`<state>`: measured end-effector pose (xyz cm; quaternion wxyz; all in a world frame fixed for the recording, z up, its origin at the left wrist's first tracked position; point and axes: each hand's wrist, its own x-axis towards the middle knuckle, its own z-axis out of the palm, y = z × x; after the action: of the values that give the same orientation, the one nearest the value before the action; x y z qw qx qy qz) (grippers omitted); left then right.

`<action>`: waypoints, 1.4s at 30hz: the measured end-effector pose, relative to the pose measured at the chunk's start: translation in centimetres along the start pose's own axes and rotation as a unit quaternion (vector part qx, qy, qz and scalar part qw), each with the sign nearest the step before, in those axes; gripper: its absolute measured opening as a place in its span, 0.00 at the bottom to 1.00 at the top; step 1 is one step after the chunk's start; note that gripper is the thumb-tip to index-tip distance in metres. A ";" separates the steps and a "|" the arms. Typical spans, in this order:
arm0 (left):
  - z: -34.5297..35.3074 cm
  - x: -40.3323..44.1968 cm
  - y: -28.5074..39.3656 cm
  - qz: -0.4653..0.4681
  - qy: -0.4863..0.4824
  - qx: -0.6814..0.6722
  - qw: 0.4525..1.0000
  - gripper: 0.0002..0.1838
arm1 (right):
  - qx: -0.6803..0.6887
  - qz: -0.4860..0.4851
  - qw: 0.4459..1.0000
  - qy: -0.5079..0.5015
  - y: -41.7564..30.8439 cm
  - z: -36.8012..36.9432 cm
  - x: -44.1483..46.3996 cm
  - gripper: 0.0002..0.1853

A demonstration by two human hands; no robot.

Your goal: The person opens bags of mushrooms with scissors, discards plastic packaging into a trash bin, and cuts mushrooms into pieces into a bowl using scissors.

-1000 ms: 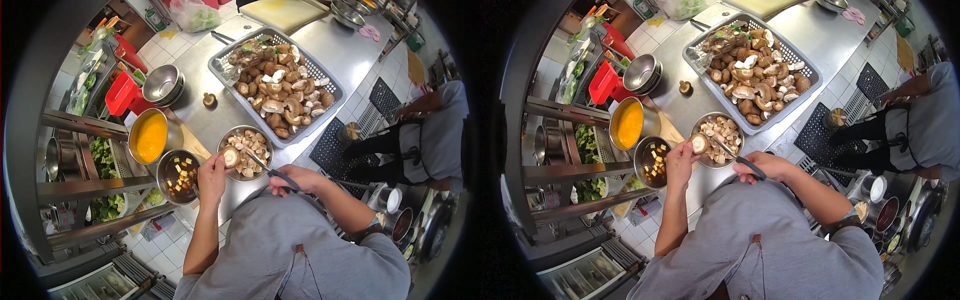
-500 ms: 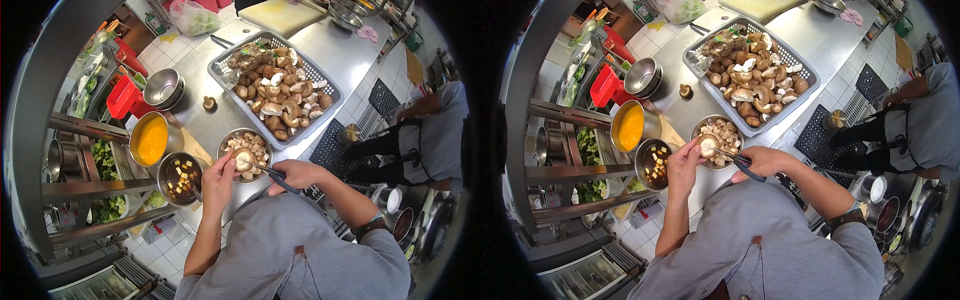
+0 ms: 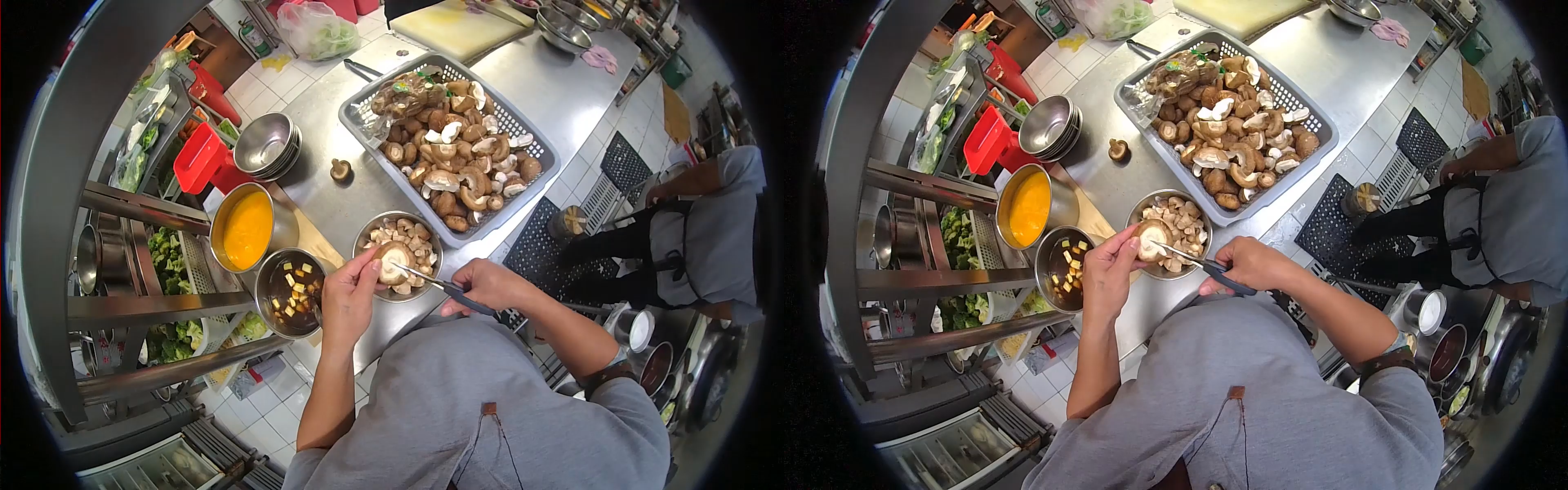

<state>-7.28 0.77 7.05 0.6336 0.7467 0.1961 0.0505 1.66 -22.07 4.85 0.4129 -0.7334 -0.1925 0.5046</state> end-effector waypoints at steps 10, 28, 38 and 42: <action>4.6 1.3 0.8 0.023 -0.192 -0.056 0.979 0.15 | 0.269 -0.156 0.932 0.186 -1.6 -2.1 0.2 0.14; -5.0 23.9 -6.9 0.027 0.106 0.374 0.921 0.22 | 0.291 -0.171 0.866 0.369 -0.5 -12.1 0.5 0.19; -2.1 20.7 -6.8 0.007 0.131 0.228 0.965 0.20 | -0.028 -0.131 0.947 0.294 -2.6 -3.7 -2.8 0.26; -1.8 10.3 -0.8 0.016 0.028 0.031 0.999 0.21 | -0.144 -0.143 0.935 0.289 -4.0 -1.3 -1.1 0.28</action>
<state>1.39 6.17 4.85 0.6035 0.7674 0.2032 0.0753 2.93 -21.06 8.87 0.4083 -0.8641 -0.2382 0.1730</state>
